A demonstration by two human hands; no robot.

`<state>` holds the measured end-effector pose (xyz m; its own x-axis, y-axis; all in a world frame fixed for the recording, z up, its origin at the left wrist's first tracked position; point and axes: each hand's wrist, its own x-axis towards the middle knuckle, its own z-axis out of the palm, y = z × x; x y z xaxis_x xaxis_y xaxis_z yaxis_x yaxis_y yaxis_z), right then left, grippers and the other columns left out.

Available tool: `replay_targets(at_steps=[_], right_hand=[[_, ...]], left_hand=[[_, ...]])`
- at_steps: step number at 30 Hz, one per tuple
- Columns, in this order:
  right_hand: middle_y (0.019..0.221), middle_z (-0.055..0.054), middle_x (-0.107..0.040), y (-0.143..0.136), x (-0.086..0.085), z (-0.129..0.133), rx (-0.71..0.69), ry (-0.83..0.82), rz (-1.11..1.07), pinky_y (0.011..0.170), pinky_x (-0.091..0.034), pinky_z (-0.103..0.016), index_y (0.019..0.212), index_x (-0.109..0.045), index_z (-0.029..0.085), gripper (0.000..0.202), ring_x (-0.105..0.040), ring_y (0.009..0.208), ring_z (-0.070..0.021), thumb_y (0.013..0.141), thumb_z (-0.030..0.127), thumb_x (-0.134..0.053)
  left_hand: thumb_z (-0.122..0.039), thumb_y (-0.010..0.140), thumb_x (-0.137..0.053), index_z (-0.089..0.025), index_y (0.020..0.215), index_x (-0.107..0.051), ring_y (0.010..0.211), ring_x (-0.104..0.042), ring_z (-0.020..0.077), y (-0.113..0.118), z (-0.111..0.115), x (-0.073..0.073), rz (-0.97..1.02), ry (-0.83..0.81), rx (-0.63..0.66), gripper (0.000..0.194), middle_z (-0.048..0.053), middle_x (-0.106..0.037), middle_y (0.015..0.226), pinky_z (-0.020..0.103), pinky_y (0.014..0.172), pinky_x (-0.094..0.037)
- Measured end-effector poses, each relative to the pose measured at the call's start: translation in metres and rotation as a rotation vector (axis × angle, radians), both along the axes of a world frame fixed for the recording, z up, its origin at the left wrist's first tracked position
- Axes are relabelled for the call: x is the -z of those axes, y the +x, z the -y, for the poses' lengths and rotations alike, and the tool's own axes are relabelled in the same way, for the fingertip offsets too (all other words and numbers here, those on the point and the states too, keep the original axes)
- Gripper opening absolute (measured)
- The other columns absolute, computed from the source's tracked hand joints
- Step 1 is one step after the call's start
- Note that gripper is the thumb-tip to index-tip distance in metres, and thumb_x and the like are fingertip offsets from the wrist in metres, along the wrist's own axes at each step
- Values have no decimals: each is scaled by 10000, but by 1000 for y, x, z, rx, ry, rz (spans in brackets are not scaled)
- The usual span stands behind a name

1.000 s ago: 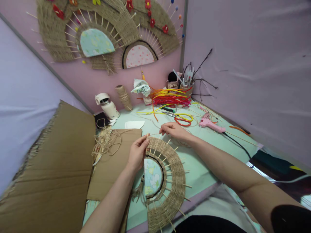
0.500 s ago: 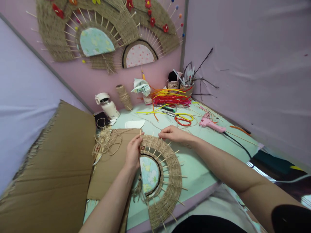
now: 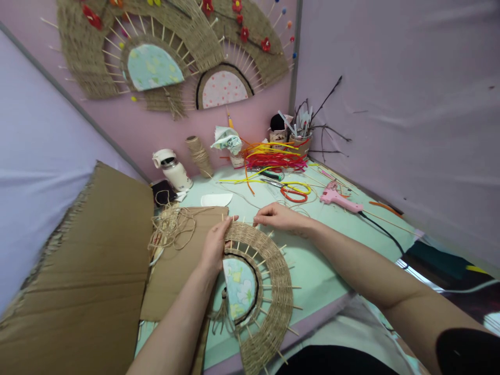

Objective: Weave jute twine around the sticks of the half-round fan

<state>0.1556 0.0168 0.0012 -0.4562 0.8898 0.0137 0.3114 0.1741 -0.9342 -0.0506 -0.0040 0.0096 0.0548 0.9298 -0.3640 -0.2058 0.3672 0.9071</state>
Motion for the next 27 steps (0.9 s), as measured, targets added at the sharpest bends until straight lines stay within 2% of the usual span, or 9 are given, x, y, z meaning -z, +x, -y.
replay_targets(at_steps=[3,7,12,14,22,24,27], right_hand=[[634,-3,-606,0,-2,0,-2,-1,14,545,-336,-230,827,-730,157,349,-449,567,-103,826,453,-546],[607,9,-555,-1,-4,-1,94,0,20,535,-316,-227,813,-714,149,332,-428,563,-100,822,433,-543],[608,14,-516,1,-1,-4,206,72,-74,546,-311,-230,789,-690,146,364,-425,577,-105,822,473,-532],[618,15,-514,1,0,-4,223,97,-118,553,-313,-231,778,-679,148,382,-429,585,-106,826,494,-523],[641,-7,-559,3,4,-5,129,79,-107,612,-349,-248,747,-694,144,442,-488,626,-124,844,527,-494],[664,-16,-586,3,3,-5,115,60,-91,623,-355,-251,778,-705,147,456,-505,641,-130,850,536,-479],[699,-24,-607,2,2,-3,60,24,-65,624,-360,-252,824,-709,152,478,-511,653,-132,869,545,-440]], left_hand=[[-414,618,-752,-112,1028,-684,379,-367,22,-1,0,3,8,4,14,514,-22,-558,589,162,362,-198],[-415,624,-750,-122,1005,-691,357,-344,19,-5,-2,4,22,12,-26,485,-44,-524,545,162,353,-184],[-409,610,-764,-120,972,-695,429,-493,57,-7,-5,2,-5,10,-85,468,-7,-604,621,164,388,-306],[-415,612,-766,-121,975,-692,418,-489,56,-7,-5,1,3,6,-78,473,-5,-611,623,163,381,-308],[-341,649,-761,-116,923,-695,319,-361,7,-9,-7,1,148,30,-95,361,-20,-593,578,136,311,-218],[-308,676,-738,-116,914,-695,340,-421,26,-11,-9,1,178,20,-119,309,-1,-621,608,138,309,-245],[-265,730,-684,-126,916,-689,461,-573,92,-14,-13,1,217,-15,-177,233,30,-662,667,154,359,-358]])
